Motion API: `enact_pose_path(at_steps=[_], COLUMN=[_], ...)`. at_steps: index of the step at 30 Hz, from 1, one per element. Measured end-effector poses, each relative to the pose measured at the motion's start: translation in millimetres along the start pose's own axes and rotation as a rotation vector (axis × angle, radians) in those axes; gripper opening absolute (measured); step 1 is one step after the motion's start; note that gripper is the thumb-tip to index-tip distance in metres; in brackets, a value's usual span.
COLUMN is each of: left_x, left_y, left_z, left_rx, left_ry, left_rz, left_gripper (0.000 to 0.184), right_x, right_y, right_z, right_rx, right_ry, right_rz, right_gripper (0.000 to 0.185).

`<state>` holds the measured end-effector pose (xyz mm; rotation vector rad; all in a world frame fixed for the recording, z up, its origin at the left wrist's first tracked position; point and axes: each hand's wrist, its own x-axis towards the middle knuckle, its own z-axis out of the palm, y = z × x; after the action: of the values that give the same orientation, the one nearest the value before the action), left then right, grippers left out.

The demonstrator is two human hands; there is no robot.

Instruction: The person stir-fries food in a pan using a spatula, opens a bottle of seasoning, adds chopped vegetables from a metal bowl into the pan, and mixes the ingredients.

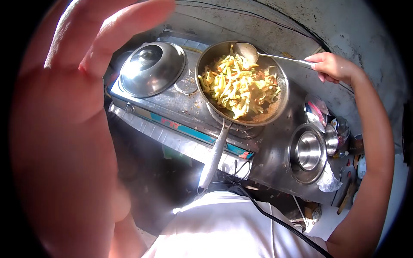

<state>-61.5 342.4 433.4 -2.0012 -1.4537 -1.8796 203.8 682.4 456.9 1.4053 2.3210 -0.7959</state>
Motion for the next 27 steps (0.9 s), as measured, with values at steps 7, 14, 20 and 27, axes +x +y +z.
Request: enact_pose_path(at_steps=[7, 14, 20, 27], left_x=[0, 2, 1, 0], left_y=[-4, -8, -9, -9], left_z=[-4, -3, 0, -3], left_rx=[-0.019, -0.054, -0.087, -0.119], left_ry=[0.011, 0.015, 0.015, 0.016], left_rz=[0.027, 0.057, 0.073, 0.089], left_gripper=[0.097, 0.095, 0.094, 0.092], right_x=[9, -70, -128, -196], right_y=[-4, -15, -1, -18], right_z=[21, 48, 83, 72], right_rx=[-0.277, -0.425, -0.583, -0.390], right_ry=[0.146, 0.191, 0.357, 0.376], right_rz=[-0.486, -0.303, -0.263, -0.144], right_gripper=[0.044, 0.049, 0.049, 0.049])
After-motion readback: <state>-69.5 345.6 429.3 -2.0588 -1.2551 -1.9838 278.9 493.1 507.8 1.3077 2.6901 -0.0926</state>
